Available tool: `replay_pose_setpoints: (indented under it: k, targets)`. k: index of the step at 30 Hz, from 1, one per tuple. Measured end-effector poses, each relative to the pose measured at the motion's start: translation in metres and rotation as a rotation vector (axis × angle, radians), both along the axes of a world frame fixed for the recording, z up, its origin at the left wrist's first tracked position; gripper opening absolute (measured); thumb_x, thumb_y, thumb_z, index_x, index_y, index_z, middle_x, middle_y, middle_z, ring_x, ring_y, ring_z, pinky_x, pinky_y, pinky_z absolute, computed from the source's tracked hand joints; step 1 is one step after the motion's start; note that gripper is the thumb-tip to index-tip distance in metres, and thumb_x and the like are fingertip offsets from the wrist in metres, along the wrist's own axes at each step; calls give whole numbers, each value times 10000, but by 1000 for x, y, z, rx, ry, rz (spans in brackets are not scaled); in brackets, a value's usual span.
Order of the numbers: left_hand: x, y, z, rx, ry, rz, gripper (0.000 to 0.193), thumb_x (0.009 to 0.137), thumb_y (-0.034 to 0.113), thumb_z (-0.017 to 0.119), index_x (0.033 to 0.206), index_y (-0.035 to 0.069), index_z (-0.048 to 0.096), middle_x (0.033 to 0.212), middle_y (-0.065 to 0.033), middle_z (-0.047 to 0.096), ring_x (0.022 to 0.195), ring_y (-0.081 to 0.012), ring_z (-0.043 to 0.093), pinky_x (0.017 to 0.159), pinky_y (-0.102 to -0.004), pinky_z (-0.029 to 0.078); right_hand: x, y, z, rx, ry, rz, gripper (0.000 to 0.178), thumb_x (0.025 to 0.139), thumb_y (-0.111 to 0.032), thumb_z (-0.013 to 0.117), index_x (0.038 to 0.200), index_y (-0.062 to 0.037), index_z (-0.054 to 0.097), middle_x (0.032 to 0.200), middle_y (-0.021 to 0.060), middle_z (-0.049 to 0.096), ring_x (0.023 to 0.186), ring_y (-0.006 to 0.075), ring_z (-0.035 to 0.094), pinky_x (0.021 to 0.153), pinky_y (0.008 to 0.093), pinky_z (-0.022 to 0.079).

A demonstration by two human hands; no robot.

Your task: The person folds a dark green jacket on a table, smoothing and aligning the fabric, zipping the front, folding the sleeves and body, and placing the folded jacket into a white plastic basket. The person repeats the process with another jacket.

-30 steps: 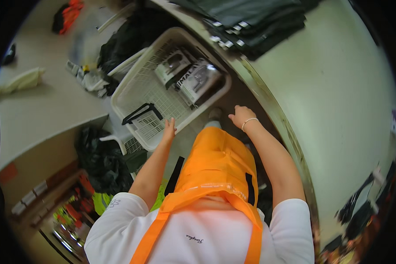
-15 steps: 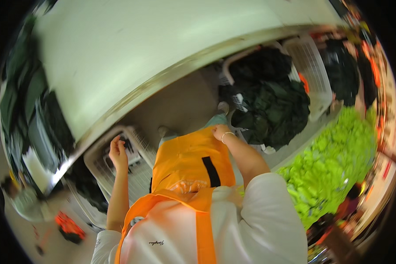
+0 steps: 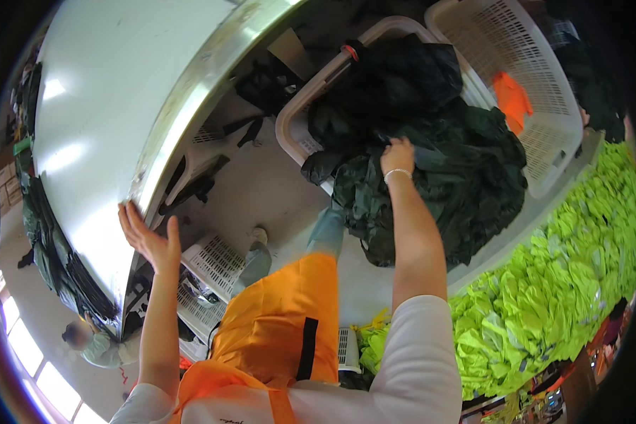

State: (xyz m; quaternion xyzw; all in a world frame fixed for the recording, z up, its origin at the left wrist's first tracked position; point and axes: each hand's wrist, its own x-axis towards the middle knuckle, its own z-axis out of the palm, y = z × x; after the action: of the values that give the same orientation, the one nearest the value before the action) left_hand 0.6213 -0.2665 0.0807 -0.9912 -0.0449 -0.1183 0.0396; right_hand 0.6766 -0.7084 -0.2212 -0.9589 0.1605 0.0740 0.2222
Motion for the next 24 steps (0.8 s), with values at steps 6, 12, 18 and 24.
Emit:
replay_pose_setpoints:
  k: [6,12,18,24]
  targets:
    - [6,-7,-10,58,-66,28,819,794,389,650,1408,11,261,1441,-231,272,1338,-391,235,1081,-506,166,36,-75,-12,-112,771,192,474,906,-250,541,1337,-97,417,1198,208,563,1103,365,545,913,459,453]
    - [8,-39,10,-112,31,146,784,780,291,667,1403,17,278,1468,-234,210,1355,-407,199,1101,-544,125,-45,-97,61,261,276,-52,326,914,-223,473,1101,18,588,1041,260,611,962,439,560,831,465,462]
    - [-43,-168,-2,-1151,675,299,745,832,394,628,1404,23,328,1440,-189,344,1304,-345,356,1075,-429,299,-94,-25,316,691,-2,-4,345,794,-12,502,1127,36,578,931,243,637,870,354,642,772,326,491]
    - [-3,-173,40,-2708,846,952,589,871,423,524,1281,2,498,1258,-175,546,1117,-304,530,970,-371,413,-169,90,464,925,55,618,513,728,-31,580,1239,-56,555,870,191,624,732,321,632,667,369,512]
